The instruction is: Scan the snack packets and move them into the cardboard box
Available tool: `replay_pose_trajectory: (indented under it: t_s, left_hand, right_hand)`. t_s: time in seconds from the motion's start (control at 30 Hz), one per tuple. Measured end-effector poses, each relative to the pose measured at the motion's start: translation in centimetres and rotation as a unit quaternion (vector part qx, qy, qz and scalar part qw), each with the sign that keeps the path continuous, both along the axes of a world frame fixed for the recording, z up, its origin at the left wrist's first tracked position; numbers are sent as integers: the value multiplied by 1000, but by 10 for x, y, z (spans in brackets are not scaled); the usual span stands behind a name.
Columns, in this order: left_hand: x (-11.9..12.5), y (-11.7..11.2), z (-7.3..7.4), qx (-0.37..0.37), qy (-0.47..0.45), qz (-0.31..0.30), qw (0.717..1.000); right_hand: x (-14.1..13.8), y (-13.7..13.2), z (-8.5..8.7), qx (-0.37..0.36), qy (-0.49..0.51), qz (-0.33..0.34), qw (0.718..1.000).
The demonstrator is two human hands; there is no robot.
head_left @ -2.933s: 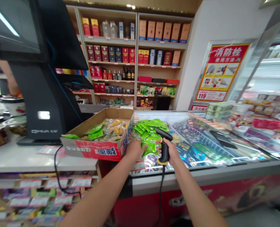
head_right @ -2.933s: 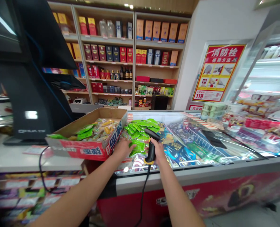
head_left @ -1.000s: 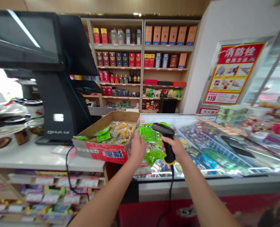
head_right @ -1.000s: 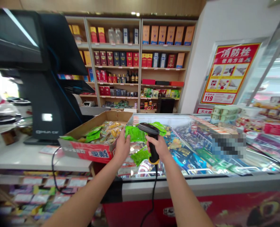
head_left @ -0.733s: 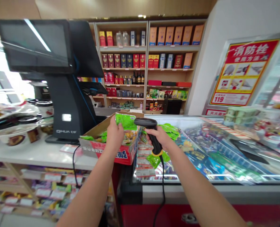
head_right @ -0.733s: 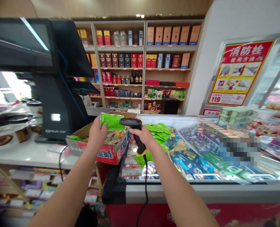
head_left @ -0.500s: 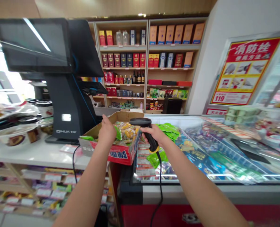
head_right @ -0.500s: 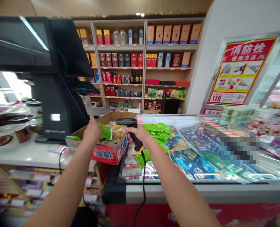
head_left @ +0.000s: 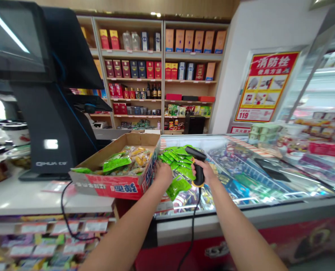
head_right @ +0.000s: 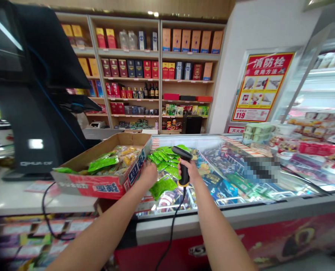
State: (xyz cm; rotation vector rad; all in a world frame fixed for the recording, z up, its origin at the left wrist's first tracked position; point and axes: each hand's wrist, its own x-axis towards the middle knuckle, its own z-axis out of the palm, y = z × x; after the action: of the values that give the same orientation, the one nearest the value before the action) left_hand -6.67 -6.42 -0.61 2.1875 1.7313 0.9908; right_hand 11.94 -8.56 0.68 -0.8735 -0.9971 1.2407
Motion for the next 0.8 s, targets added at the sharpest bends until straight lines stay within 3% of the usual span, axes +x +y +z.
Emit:
replay_pose_trajectory:
  t_s: [0.07, 0.13, 0.3, 0.47, 0.63, 0.7, 0.8]
  left_hand:
    - [-3, 7, -8, 4, 31, 15, 999]
    - [-6, 10, -12, 7, 68, -11, 998]
    - [-11, 8, -12, -17, 12, -29, 999]
    - [-14, 6, -10, 29, -38, -13, 999]
    - [-18, 3, -3, -87, 17, 29, 996]
    - [-20, 1, 0, -89, 37, 37, 995]
    - [-21, -1, 2, -73, -14, 36, 997]
  right_hand:
    - [1, -1, -8, 3, -6, -7, 1000]
    - [0, -2, -11, 13, -14, -11, 1000]
    - [0, 1, -12, 34, -29, -10, 999]
    - [2, 1, -14, 35, -26, -6, 999]
    - [1, -1, -12, 18, -34, 18, 999]
    - [1, -2, -11, 10, -40, 32, 999]
    - [-1, -3, -11, 2, -54, 60, 997]
